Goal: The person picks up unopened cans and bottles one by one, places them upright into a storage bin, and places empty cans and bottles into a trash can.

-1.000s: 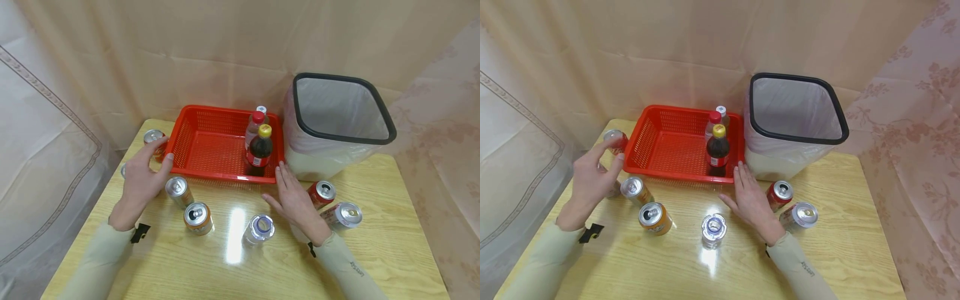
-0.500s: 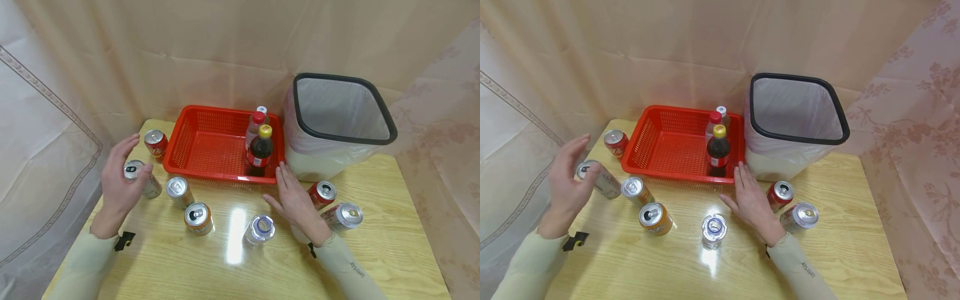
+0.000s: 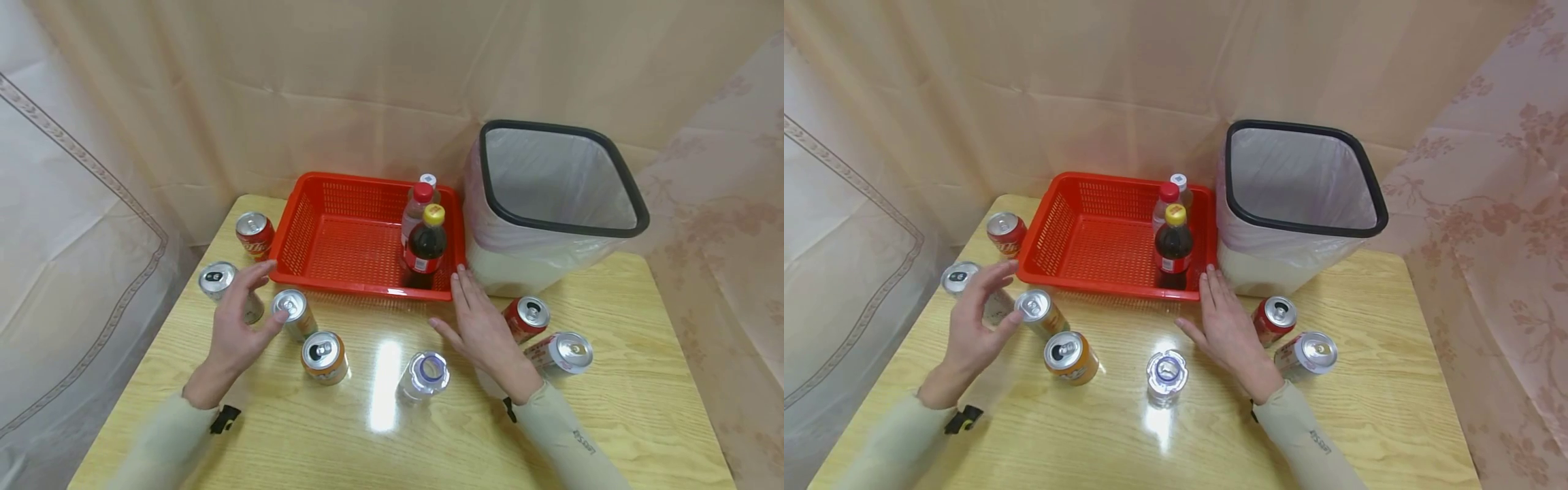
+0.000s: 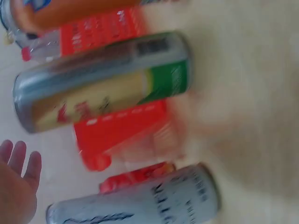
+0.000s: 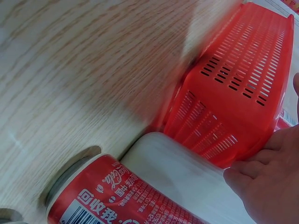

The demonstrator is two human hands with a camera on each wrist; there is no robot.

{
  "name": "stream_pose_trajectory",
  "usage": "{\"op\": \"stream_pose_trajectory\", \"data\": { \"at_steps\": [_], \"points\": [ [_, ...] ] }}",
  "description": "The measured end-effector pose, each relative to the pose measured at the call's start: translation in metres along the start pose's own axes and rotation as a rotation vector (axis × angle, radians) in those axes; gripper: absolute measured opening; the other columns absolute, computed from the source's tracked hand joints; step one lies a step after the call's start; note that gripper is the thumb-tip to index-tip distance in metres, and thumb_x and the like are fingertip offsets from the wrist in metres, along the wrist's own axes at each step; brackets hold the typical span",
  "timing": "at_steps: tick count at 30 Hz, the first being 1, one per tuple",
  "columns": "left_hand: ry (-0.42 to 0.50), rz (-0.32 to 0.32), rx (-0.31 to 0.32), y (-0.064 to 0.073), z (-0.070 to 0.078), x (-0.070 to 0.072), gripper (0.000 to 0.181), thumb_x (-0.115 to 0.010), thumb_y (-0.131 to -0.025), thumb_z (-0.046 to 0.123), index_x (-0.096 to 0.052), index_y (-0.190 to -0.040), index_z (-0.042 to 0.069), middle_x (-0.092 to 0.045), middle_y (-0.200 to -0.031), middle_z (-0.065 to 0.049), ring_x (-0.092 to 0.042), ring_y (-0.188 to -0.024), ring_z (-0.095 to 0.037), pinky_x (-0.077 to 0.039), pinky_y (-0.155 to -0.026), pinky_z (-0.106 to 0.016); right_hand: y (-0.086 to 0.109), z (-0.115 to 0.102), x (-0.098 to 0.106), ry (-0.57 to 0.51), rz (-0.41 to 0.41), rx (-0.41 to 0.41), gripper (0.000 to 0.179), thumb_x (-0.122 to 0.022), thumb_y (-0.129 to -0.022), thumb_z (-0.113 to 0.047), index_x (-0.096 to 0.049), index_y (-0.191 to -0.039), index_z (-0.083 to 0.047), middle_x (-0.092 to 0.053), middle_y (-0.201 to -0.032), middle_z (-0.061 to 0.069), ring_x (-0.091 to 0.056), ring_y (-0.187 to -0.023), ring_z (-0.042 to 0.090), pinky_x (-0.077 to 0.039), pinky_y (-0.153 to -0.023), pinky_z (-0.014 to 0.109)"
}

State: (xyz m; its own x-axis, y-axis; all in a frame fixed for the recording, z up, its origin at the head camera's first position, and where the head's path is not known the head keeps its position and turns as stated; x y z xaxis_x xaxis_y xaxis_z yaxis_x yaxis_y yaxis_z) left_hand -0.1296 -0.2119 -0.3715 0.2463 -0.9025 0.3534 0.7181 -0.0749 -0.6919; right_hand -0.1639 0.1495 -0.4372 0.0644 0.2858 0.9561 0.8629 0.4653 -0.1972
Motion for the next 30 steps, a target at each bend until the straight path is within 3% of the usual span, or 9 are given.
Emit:
{"op": "stream_pose_trajectory", "data": {
  "at_steps": [6,13,23,30],
  "points": [
    [0.048,0.011,0.119,0.013,-0.008,-0.006,0.069,-0.083,-0.078,0.013,-0.056,-0.138,-0.006,-0.062,-0.129,-0.025,-0.055,-0.126,-0.011,-0.041,-0.11,-0.023,0.0,0.001,0.0,-0.004,-0.008,-0.007,0.09,-0.057,-0.102,-0.056,-0.029,-0.158,0.01,-0.018,-0.168,0.026,-0.022,-0.155,0.04,-0.027,-0.122,0.052],
    [0.1,-0.055,0.266,0.025,-0.02,-0.016,0.075,-0.082,-0.072,-0.012,-0.054,-0.141,-0.005,-0.062,-0.13,-0.022,-0.057,-0.122,-0.006,-0.042,-0.106,-0.018,0.0,0.001,0.0,-0.001,-0.011,-0.011,0.089,-0.06,-0.101,-0.053,-0.03,-0.157,0.01,-0.018,-0.168,0.026,-0.022,-0.155,0.04,-0.027,-0.122,0.052],
    [0.068,-0.158,0.377,0.033,-0.035,-0.026,0.077,-0.087,-0.075,-0.007,-0.054,-0.144,0.001,-0.064,-0.136,-0.016,-0.057,-0.118,0.001,-0.043,-0.102,-0.012,0.0,0.001,-0.001,-0.004,-0.027,-0.022,0.091,-0.06,-0.101,-0.054,-0.029,-0.158,0.009,-0.018,-0.169,0.025,-0.02,-0.156,0.039,-0.027,-0.122,0.052],
    [0.058,-0.195,0.387,0.033,-0.037,-0.029,0.077,-0.088,-0.076,-0.005,-0.053,-0.145,0.002,-0.066,-0.136,-0.016,-0.057,-0.118,0.004,-0.043,-0.099,-0.01,0.001,0.002,-0.001,-0.009,-0.024,-0.018,0.093,-0.046,-0.103,-0.064,-0.028,-0.159,0.008,-0.017,-0.169,0.025,-0.021,-0.156,0.039,-0.027,-0.122,0.052]
  ]
}}
Point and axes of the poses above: each hand's wrist, its own y-axis away from the middle knuckle, its own x-axis out of the back of the hand, z = x × y, the point moved 8 cm from there along -y, towards the middle knuckle
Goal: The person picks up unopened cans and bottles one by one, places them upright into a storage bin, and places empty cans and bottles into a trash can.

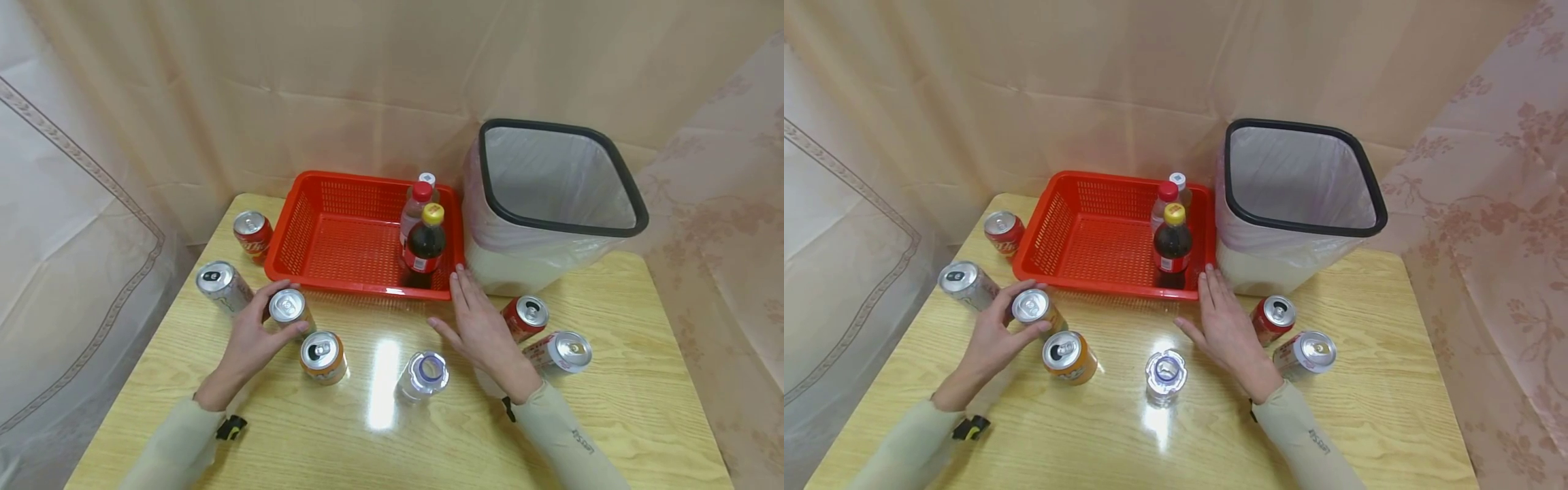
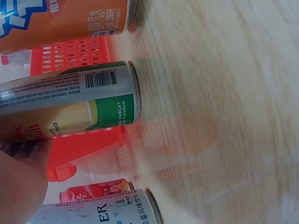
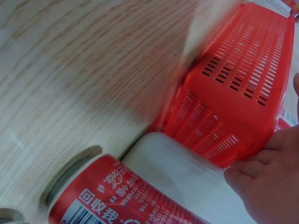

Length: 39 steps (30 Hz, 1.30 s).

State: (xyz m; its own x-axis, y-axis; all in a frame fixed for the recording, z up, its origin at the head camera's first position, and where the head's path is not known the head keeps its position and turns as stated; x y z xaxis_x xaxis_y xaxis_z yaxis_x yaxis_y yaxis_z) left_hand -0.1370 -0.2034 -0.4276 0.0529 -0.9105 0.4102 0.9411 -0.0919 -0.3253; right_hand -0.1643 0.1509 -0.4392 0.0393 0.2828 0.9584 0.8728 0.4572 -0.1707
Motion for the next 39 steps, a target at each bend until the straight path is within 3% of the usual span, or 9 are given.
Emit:
{"op": "stream_pose_trajectory", "data": {
  "at_steps": [10,17,22,27,29,31,34,36,39],
  "points": [
    [-0.055,0.008,0.04,-0.001,0.0,-0.001,0.074,-0.089,-0.077,-0.001,-0.054,-0.142,0.0,-0.069,-0.129,-0.016,-0.055,-0.113,0.006,-0.041,-0.097,-0.007,0.0,0.0,0.0,0.012,-0.005,-0.001,0.09,-0.058,-0.102,-0.054,-0.027,-0.159,0.008,-0.017,-0.169,0.025,-0.022,-0.155,0.039,-0.027,-0.122,0.052],
    [-0.148,0.003,0.072,-0.003,-0.003,-0.001,0.066,-0.091,-0.077,0.005,-0.058,-0.134,0.0,-0.071,-0.122,-0.014,-0.061,-0.108,-0.011,-0.041,-0.094,-0.011,0.0,-0.001,-0.001,0.016,-0.01,0.003,0.09,-0.06,-0.102,-0.052,-0.027,-0.159,0.009,-0.016,-0.169,0.026,-0.021,-0.155,0.04,-0.027,-0.122,0.052],
    [-0.217,0.033,-0.026,-0.004,-0.001,-0.001,0.06,-0.092,-0.072,0.001,-0.061,-0.124,-0.004,-0.073,-0.111,-0.016,-0.067,-0.1,-0.029,-0.044,-0.091,-0.017,0.0,-0.001,0.0,0.016,-0.017,0.0,0.09,-0.061,-0.102,-0.052,-0.027,-0.159,0.009,-0.016,-0.169,0.026,-0.021,-0.155,0.04,-0.027,-0.122,0.051],
    [-0.237,0.089,-0.152,-0.006,0.005,0.004,0.058,-0.092,-0.068,-0.002,-0.063,-0.118,-0.008,-0.074,-0.106,-0.019,-0.069,-0.095,-0.036,-0.043,-0.091,-0.012,0.0,-0.001,0.001,0.011,-0.024,-0.001,0.091,-0.055,-0.103,-0.057,-0.026,-0.16,0.008,-0.016,-0.169,0.025,-0.021,-0.156,0.039,-0.028,-0.122,0.051],
    [-0.229,0.11,-0.195,-0.008,0.01,0.008,0.055,-0.092,-0.073,0.008,-0.064,-0.117,-0.008,-0.074,-0.105,-0.02,-0.07,-0.093,-0.038,-0.043,-0.091,-0.01,0.0,0.0,0.001,0.011,-0.026,-0.002,0.091,-0.054,-0.103,-0.057,-0.026,-0.16,0.008,-0.015,-0.169,0.025,-0.021,-0.155,0.039,-0.028,-0.122,0.051],
    [-0.23,0.132,-0.235,-0.01,0.017,0.011,0.056,-0.089,-0.082,0.03,-0.065,-0.115,-0.008,-0.074,-0.103,-0.02,-0.07,-0.09,-0.039,-0.043,-0.09,-0.009,0.0,0.0,0.001,0.012,-0.027,-0.002,0.091,-0.055,-0.103,-0.057,-0.026,-0.16,0.008,-0.015,-0.169,0.025,-0.021,-0.155,0.039,-0.028,-0.122,0.051],
    [-0.258,0.165,-0.304,-0.013,0.032,0.016,0.073,-0.073,-0.089,0.061,-0.066,-0.112,-0.008,-0.075,-0.099,-0.02,-0.071,-0.085,-0.04,-0.042,-0.089,-0.008,0.0,0.0,0.001,0.01,-0.023,-0.002,0.09,-0.057,-0.102,-0.055,-0.027,-0.159,0.008,-0.015,-0.169,0.025,-0.022,-0.155,0.039,-0.028,-0.122,0.051],
    [-0.267,0.184,-0.347,-0.015,0.043,0.019,0.079,-0.065,-0.09,0.069,-0.067,-0.109,-0.008,-0.075,-0.096,-0.02,-0.071,-0.082,-0.04,-0.043,-0.088,-0.009,0.0,-0.001,0.001,0.007,-0.022,-0.002,0.09,-0.059,-0.102,-0.054,-0.027,-0.159,0.008,-0.015,-0.169,0.025,-0.022,-0.155,0.04,-0.028,-0.122,0.052],
    [-0.284,0.2,-0.403,-0.018,0.061,0.022,0.078,-0.064,-0.09,0.07,-0.068,-0.107,-0.005,-0.076,-0.092,-0.017,-0.072,-0.078,-0.036,-0.045,-0.086,-0.009,-0.001,-0.001,0.001,0.006,-0.023,-0.005,0.09,-0.061,-0.101,-0.052,-0.027,-0.159,0.008,-0.016,-0.169,0.025,-0.022,-0.155,0.04,-0.028,-0.122,0.051]
  ]
}}
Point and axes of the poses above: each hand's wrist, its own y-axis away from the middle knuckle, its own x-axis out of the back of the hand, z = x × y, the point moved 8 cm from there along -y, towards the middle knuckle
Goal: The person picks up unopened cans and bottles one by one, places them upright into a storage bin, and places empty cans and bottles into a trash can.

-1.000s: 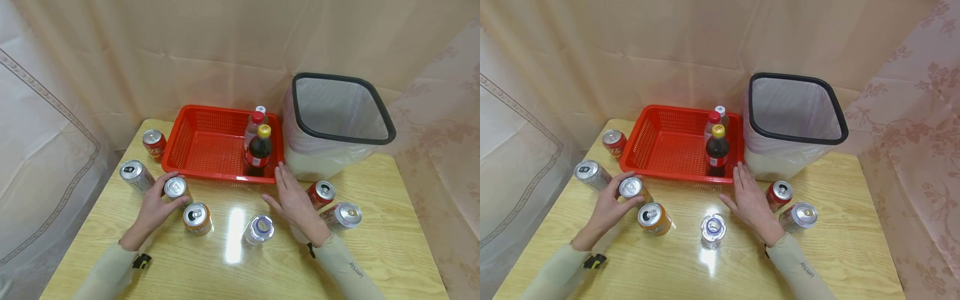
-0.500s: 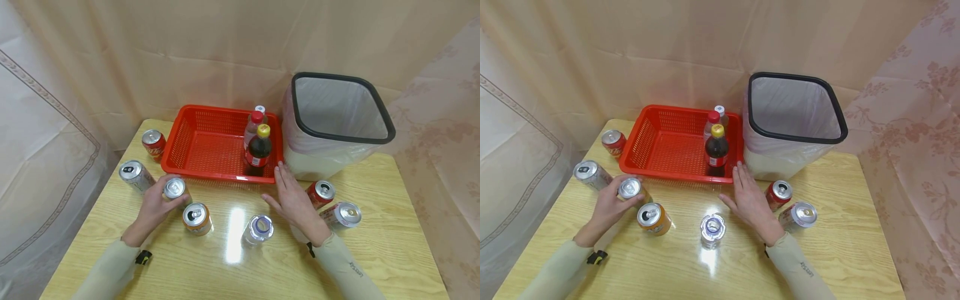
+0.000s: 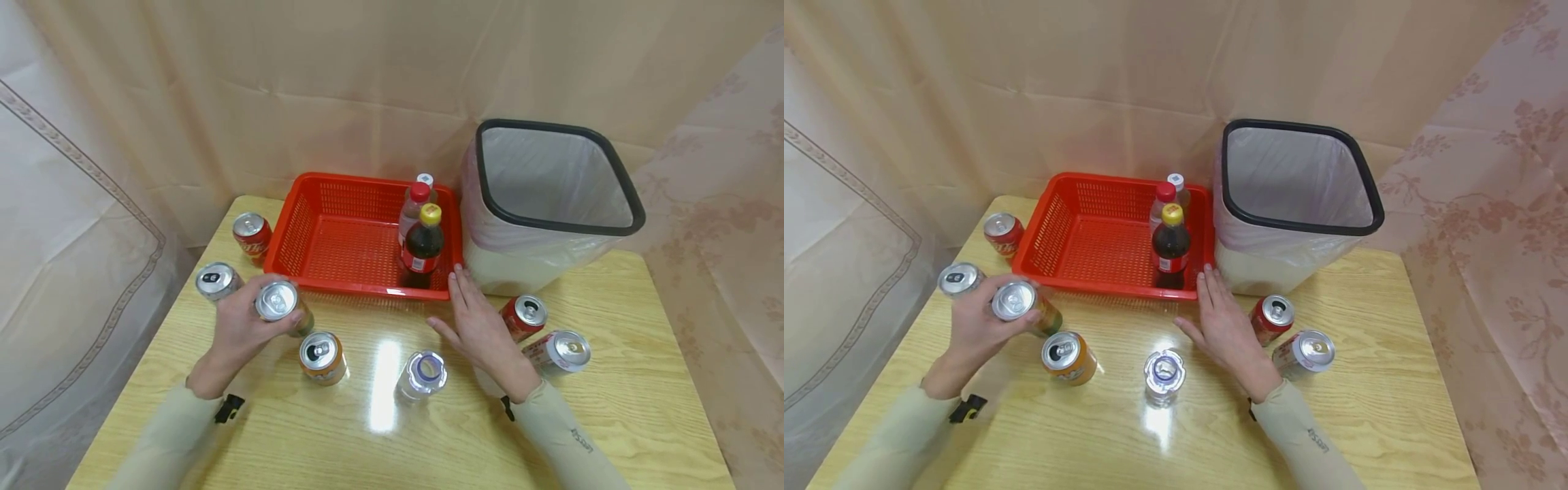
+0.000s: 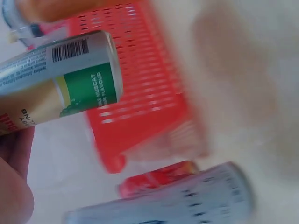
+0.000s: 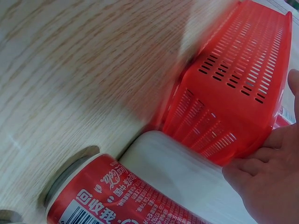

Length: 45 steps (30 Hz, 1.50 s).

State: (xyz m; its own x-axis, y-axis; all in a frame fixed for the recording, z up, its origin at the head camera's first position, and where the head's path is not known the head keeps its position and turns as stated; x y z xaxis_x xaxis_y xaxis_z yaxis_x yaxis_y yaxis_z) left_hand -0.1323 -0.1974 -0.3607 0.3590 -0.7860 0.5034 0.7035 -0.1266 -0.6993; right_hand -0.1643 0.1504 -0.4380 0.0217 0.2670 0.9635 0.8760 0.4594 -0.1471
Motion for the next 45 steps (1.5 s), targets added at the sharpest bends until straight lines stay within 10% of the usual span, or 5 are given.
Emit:
{"op": "stream_pose_trajectory", "data": {
  "at_steps": [10,25,36,45],
  "points": [
    [0.167,0.035,-0.098,-0.045,0.044,0.019,0.068,-0.075,-0.088,0.058,-0.069,-0.107,-0.006,-0.077,-0.095,-0.015,-0.068,-0.097,0.003,-0.05,-0.087,-0.013,0.0,-0.001,0.001,-0.002,0.019,0.012,0.089,-0.061,-0.101,-0.051,-0.028,-0.158,0.009,-0.018,-0.168,0.027,-0.025,-0.154,0.04,-0.029,-0.121,0.051],
    [0.155,-0.11,-0.227,-0.136,0.091,-0.012,0.07,-0.066,-0.094,0.062,-0.065,-0.112,-0.005,-0.074,-0.103,-0.014,-0.072,-0.088,-0.025,-0.056,-0.077,-0.023,0.001,0.002,0.001,-0.013,0.03,-0.007,0.089,-0.063,-0.101,-0.051,-0.03,-0.158,0.01,-0.019,-0.168,0.027,-0.023,-0.154,0.04,-0.029,-0.121,0.052],
    [-0.067,-0.345,0.02,-0.187,0.066,-0.065,0.052,-0.077,-0.094,0.038,-0.06,-0.127,0.001,-0.07,-0.114,-0.012,-0.069,-0.096,-0.025,-0.061,-0.082,-0.037,0.001,0.001,-0.001,-0.015,0.017,-0.016,0.089,-0.064,-0.1,-0.049,-0.029,-0.158,0.009,-0.017,-0.169,0.025,-0.023,-0.155,0.04,-0.028,-0.122,0.051],
    [0.019,-0.463,0.362,-0.199,0.012,-0.099,0.049,-0.073,-0.096,0.038,-0.054,-0.128,0.005,-0.066,-0.115,-0.01,-0.063,-0.099,-0.024,-0.055,-0.083,-0.036,0.002,-0.003,-0.001,-0.009,0.024,-0.016,0.089,-0.065,-0.1,-0.048,-0.03,-0.157,0.01,-0.018,-0.169,0.025,-0.023,-0.154,0.04,-0.029,-0.121,0.052]
  ]
}}
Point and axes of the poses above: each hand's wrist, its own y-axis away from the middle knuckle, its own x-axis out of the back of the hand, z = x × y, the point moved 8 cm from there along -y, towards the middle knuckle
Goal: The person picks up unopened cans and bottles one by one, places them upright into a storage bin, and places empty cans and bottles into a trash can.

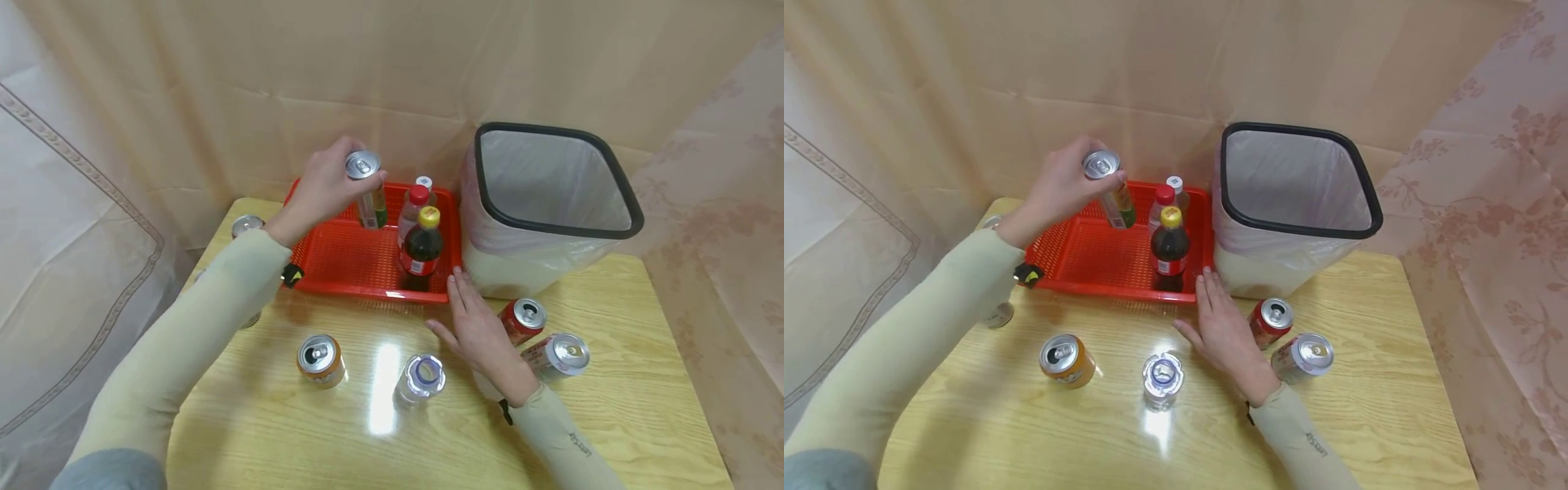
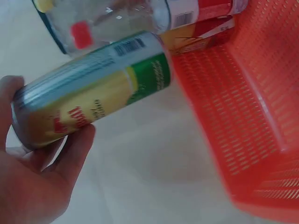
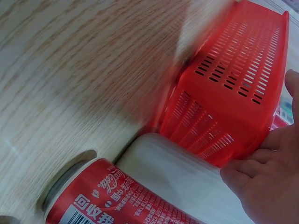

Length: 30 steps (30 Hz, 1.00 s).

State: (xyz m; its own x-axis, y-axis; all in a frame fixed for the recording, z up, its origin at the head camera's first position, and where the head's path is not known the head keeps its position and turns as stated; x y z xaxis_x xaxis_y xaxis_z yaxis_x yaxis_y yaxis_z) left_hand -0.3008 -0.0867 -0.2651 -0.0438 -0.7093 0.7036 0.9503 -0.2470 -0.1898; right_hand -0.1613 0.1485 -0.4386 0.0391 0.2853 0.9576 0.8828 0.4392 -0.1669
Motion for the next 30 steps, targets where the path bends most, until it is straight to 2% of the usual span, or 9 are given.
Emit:
{"op": "stream_pose_trajectory", "data": {
  "at_steps": [6,11,15,19,24,30],
  "points": [
    [0.044,-0.109,0.124,-0.018,-0.028,-0.026,0.046,-0.073,-0.096,0.032,-0.05,-0.127,0.007,-0.06,-0.118,-0.01,-0.06,-0.105,-0.026,-0.056,-0.09,-0.037,0.002,-0.001,0.0,-0.006,-0.007,-0.005,0.09,-0.064,-0.1,-0.049,-0.029,-0.158,0.01,-0.016,-0.169,0.025,-0.022,-0.155,0.039,-0.029,-0.122,0.051],
    [0.069,-0.181,0.186,-0.029,-0.045,-0.05,0.048,-0.075,-0.096,0.025,-0.047,-0.129,0.005,-0.058,-0.119,-0.013,-0.061,-0.106,-0.028,-0.056,-0.094,-0.039,0.006,-0.002,0.001,-0.006,-0.013,-0.018,0.091,-0.065,-0.1,-0.05,-0.029,-0.158,0.009,-0.017,-0.169,0.025,-0.022,-0.155,0.039,-0.028,-0.122,0.051],
    [0.075,-0.243,0.212,-0.034,-0.05,-0.07,0.049,-0.075,-0.096,0.021,-0.044,-0.131,0.007,-0.059,-0.117,-0.015,-0.068,-0.1,-0.029,-0.058,-0.094,-0.04,0.008,-0.003,0.003,-0.008,-0.012,-0.018,0.091,-0.066,-0.099,-0.05,-0.03,-0.158,0.009,-0.018,-0.168,0.025,-0.024,-0.155,0.039,-0.029,-0.122,0.051],
    [0.075,-0.258,0.207,-0.037,-0.051,-0.083,0.058,-0.076,-0.095,0.017,-0.04,-0.14,0.008,-0.057,-0.123,-0.015,-0.066,-0.109,-0.031,-0.056,-0.098,-0.043,0.009,-0.004,0.004,-0.005,-0.009,-0.015,0.092,-0.067,-0.099,-0.05,-0.03,-0.158,0.01,-0.018,-0.168,0.026,-0.024,-0.154,0.039,-0.029,-0.122,0.051],
    [0.074,-0.248,0.194,-0.041,-0.053,-0.092,0.071,-0.077,-0.094,0.015,-0.032,-0.15,0.011,-0.052,-0.133,-0.016,-0.055,-0.124,-0.033,-0.05,-0.107,-0.045,0.01,-0.005,0.006,-0.008,-0.015,-0.019,0.093,-0.068,-0.098,-0.051,-0.03,-0.158,0.009,-0.018,-0.168,0.025,-0.024,-0.154,0.039,-0.029,-0.121,0.051],
    [0.044,-0.284,0.229,-0.043,-0.061,-0.101,0.071,-0.076,-0.095,0.013,-0.032,-0.15,0.009,-0.05,-0.139,-0.019,-0.052,-0.13,-0.036,-0.046,-0.111,-0.048,0.011,-0.008,0.005,-0.002,-0.009,-0.012,0.093,-0.07,-0.097,-0.048,-0.029,-0.158,0.009,-0.019,-0.168,0.027,-0.025,-0.154,0.039,-0.028,-0.122,0.05]
  ]
}}
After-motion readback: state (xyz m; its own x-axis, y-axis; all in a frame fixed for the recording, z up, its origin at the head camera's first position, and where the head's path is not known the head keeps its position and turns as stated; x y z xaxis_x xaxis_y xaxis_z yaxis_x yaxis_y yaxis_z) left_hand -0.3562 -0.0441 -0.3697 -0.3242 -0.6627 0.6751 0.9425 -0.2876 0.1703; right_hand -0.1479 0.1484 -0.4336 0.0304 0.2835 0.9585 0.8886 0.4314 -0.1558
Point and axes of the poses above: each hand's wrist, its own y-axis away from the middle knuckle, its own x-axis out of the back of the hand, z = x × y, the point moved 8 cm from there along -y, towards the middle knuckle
